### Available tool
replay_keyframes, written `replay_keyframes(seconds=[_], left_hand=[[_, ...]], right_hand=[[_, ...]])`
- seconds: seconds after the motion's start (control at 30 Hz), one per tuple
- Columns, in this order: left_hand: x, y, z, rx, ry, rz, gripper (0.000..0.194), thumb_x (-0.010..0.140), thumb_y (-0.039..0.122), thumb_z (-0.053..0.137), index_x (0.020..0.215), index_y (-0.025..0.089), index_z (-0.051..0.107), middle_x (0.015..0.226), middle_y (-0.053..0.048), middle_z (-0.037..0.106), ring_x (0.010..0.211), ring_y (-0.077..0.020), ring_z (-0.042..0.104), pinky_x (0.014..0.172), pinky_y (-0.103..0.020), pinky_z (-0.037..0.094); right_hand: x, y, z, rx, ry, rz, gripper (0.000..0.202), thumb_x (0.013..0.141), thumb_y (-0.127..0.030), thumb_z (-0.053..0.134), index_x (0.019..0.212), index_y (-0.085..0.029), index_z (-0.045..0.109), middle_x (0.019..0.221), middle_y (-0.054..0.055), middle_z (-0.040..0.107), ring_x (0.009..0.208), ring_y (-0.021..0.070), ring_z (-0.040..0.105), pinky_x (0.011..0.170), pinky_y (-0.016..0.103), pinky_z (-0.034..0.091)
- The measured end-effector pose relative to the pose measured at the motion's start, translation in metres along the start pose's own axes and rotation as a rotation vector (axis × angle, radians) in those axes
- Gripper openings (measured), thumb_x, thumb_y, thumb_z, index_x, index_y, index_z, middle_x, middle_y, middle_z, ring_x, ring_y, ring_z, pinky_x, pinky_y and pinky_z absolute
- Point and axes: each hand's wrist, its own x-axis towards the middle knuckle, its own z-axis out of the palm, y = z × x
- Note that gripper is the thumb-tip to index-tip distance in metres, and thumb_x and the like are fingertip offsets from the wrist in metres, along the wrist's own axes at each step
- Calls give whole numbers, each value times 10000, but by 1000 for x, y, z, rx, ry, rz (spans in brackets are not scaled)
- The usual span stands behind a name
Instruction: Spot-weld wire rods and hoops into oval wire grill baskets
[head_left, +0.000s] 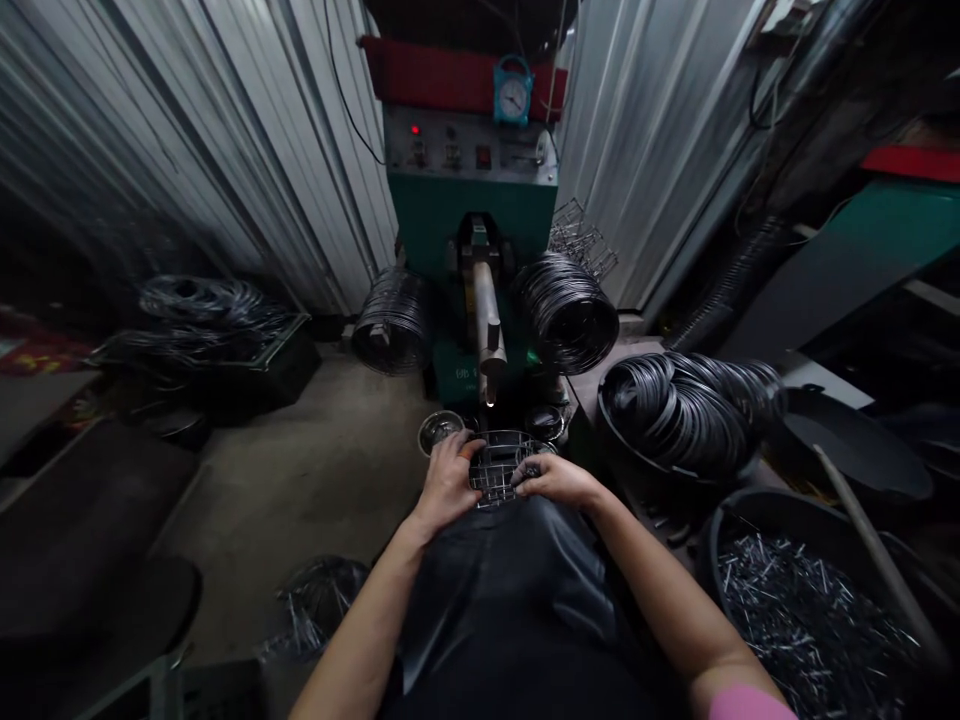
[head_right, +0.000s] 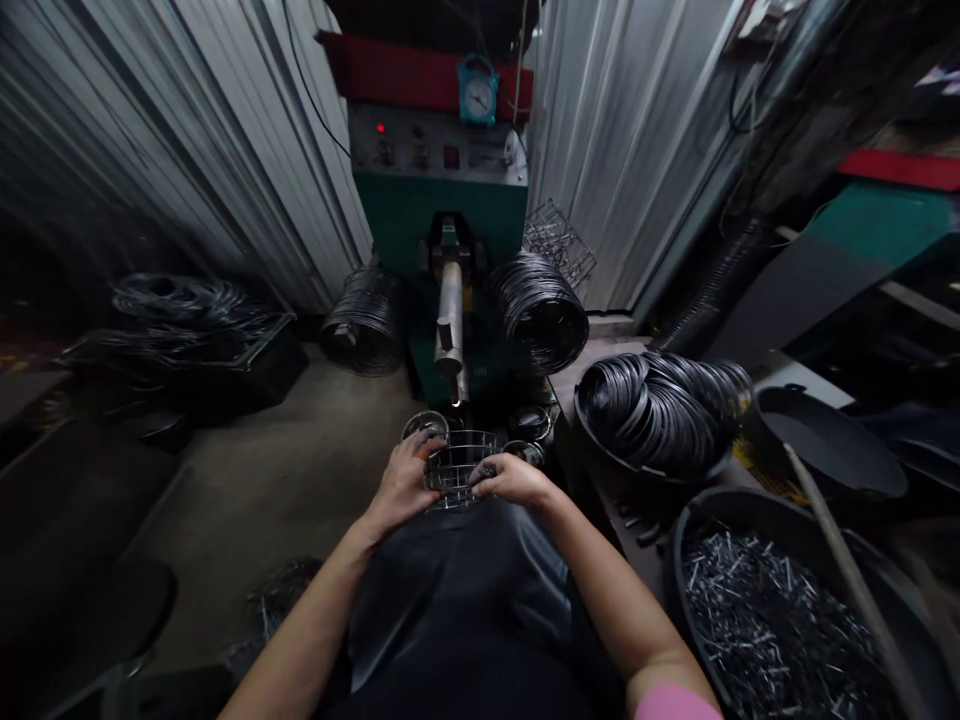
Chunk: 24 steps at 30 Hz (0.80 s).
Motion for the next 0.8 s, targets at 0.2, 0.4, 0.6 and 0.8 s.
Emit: replay_keyframes(seconds=[0.2,0.4,0.6,0.8], left_hand=[[0,17,0,21,-22,-20,640,533,114,689,1151,213,551,1317,-144,493,1239,-368,423,1031,-536,333],[-3,19,-3,30,-41,-48,642,519,109,714,1140,184,566,1292,-162,513,1226,-366,445,1026,-514,354],[-3,8,-5,-9,-5,-73,667,520,161,754,1155,203,554,1302,-141,508,1231,-357,452,1019,-491,380],[-2,6,-7,-35,20,-74,673,519,195,776,1153,229,555,1303,-110,515,1232,-344,455,1021,-478,387]], right_hand=[[9,15,25,-229,501,-116,85,636,-151,626,707,-182,592,662,-31,607,643,128,552,611,227,425],[1,30,39,-284,469,-262,163,732,-137,542,819,-199,663,781,9,687,750,158,629,702,256,462],[-2,25,21,-452,216,-439,211,752,-133,596,937,-174,690,919,57,698,877,178,637,784,288,476],[-2,24,23,-553,230,-498,250,740,-74,607,956,-178,676,921,58,690,872,173,646,791,282,487]])
